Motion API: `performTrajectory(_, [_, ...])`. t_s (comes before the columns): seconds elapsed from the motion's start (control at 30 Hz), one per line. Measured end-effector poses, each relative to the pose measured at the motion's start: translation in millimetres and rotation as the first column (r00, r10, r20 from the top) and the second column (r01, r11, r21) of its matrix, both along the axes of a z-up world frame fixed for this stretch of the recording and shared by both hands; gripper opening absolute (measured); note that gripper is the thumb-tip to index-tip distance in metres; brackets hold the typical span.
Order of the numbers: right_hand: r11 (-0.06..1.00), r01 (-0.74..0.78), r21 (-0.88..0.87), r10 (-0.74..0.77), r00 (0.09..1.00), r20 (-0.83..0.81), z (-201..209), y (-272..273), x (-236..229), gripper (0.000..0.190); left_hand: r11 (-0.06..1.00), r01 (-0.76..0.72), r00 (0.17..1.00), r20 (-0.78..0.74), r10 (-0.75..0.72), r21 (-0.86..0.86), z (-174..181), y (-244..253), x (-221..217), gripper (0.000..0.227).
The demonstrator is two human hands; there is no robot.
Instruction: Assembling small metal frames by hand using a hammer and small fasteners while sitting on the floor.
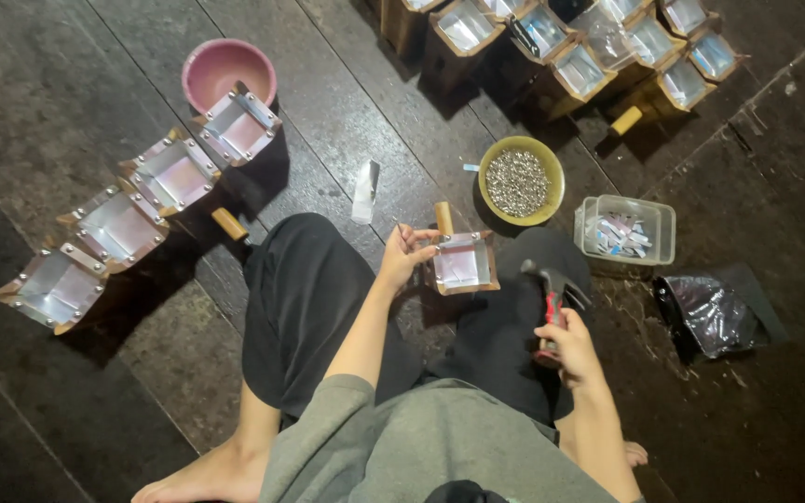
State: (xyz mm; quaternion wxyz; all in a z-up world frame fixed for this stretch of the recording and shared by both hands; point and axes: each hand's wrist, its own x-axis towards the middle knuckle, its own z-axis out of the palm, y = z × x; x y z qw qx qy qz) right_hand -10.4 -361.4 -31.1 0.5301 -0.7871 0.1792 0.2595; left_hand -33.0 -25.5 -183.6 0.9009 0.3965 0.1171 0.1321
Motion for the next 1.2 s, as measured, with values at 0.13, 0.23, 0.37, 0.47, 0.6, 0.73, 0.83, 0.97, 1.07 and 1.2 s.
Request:
performTrajectory(0.13, [0.951, 0.055, 0.305, -0.033, 0.997, -0.076, 63.5, 73.7, -20.0, 0.049, 1.0, -0.009, 1.0, 0.028, 0.009, 0.007, -5.0, 1.0, 1.8, 0.061])
performTrajectory(0.23, [0.951, -0.193, 0.243, 0.174, 0.98, 0.097, 72.0, 103.8, -32.4, 0.065, 1.0, -0.012, 0.999, 0.036, 0.012, -0.015, -6.3, -1.8, 1.6, 0.061])
performTrajectory(0.37, [0.938, -0.345, 0.025, 0.327, 0.908, 0.264, 87.3, 145.6, -40.9, 0.059, 1.0, -0.025, 0.999, 0.036, 0.025, -0.005, -0.1, -4.1, -0.2, 0.058])
performTrajectory(0.47, [0.937, -0.346, -0.048, 0.345, 0.895, 0.281, 88.9, 150.7, -44.0, 0.057, 0.997, -0.058, 0.998, 0.017, 0.057, 0.059, 7.0, -5.6, -3.0, 0.057])
performTrajectory(0.6, [0.965, -0.252, -0.065, 0.261, 0.931, 0.255, 87.6, 115.9, -41.3, 0.062, 0.95, -0.134, 0.989, -0.02, 0.146, 0.281, 49.2, -6.7, -18.2, 0.051])
performTrajectory(0.73, [0.993, -0.108, 0.039, 0.094, 0.959, 0.266, 75.3, 53.8, -26.7, 0.06, 0.814, -0.168, 0.968, -0.062, 0.243, 0.557, 85.7, -1.0, -24.1, 0.037])
performTrajectory(0.83, [0.981, 0.069, 0.181, -0.097, 0.984, 0.15, 53.4, -2.3, -29.0, 0.057, 0.834, -0.096, 0.977, -0.107, 0.182, 0.544, 93.2, -3.7, -29.1, 0.031])
performTrajectory(0.97, [0.891, 0.108, 0.441, -0.154, 0.986, 0.07, 14.4, -36.2, -40.0, 0.044, 0.866, -0.193, 0.952, -0.128, 0.28, 0.462, 81.1, 2.8, -29.4, 0.022])
performTrajectory(1.07, [0.896, 0.156, 0.416, -0.182, 0.983, 0.022, -2.8, -33.0, -45.2, 0.037, 0.886, -0.209, 0.949, -0.135, 0.286, 0.414, 81.3, 3.6, -33.7, 0.008])
performTrajectory(1.2, [0.935, 0.129, 0.331, -0.16, 0.985, 0.068, -24.2, -31.3, -32.7, 0.035, 0.537, -0.318, 0.925, 0.131, 0.358, 0.782, 118.0, -2.7, -31.7, 0.023])
